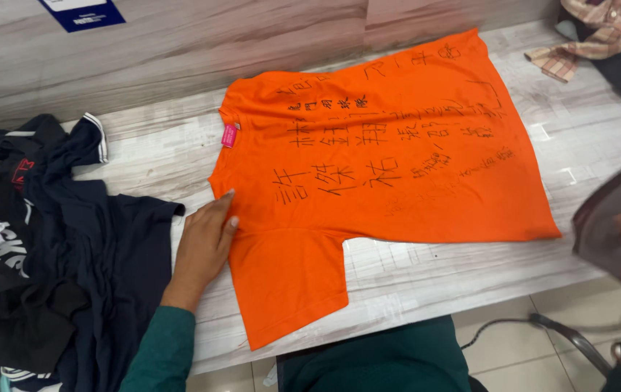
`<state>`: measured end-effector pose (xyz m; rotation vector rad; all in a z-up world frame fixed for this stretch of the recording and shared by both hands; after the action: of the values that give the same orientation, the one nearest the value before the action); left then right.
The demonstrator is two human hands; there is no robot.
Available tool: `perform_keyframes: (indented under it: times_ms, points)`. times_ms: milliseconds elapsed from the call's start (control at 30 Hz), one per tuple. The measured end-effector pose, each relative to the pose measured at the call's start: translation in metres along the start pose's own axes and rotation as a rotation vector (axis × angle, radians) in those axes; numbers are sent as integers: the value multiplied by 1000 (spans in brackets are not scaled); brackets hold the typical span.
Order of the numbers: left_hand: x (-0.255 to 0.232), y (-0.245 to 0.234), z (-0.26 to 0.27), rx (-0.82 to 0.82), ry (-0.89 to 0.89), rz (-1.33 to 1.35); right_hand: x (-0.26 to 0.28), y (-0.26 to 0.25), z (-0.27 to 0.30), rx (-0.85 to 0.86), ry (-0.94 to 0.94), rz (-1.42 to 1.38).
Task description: The person irons a plaid shirt and an orange t-shirt on a wooden table. They smooth the fabric with one hand while moving the iron with the other, then set the shirt aside and begin ironing the t-shirt.
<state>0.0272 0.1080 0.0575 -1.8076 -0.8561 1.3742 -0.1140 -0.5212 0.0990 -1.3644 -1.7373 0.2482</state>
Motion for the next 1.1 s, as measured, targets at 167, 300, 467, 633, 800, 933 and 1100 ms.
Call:
perform_keyframes:
  times_ms: [167, 300, 467, 633, 800, 933, 1100]
  points:
    - [19, 7, 10, -13, 76, -144, 152, 30, -3, 507, -99, -80]
    - [25, 10, 10, -53, 44, -105, 284, 112, 6, 928, -265, -433]
    - [32, 0, 17, -89, 6, -50, 382, 211, 28, 1032, -656, -301]
    - [32, 0, 14, -91, -11, -22, 418, 264, 44, 1056, -805, -225]
    - [41, -10, 14, -155, 3, 143, 405, 274, 51, 1227, -720, -72]
    - [46, -8, -12, -151, 16, 140, 404, 271, 52, 1284, -726, -27]
    - [31, 28, -66, 47, 142, 182, 416, 268, 56, 1163, -807, 53]
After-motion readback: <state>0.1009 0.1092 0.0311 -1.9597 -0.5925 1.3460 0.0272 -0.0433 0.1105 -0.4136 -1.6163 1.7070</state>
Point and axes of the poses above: each hand's wrist, its own z-axis away from the middle knuckle, its own y-axis out of the palm, x = y × z, the point moved 8 cm from there along -z, towards the middle knuckle, and after that the axes turned 10 degrees about -y, right-handed, at the moved point
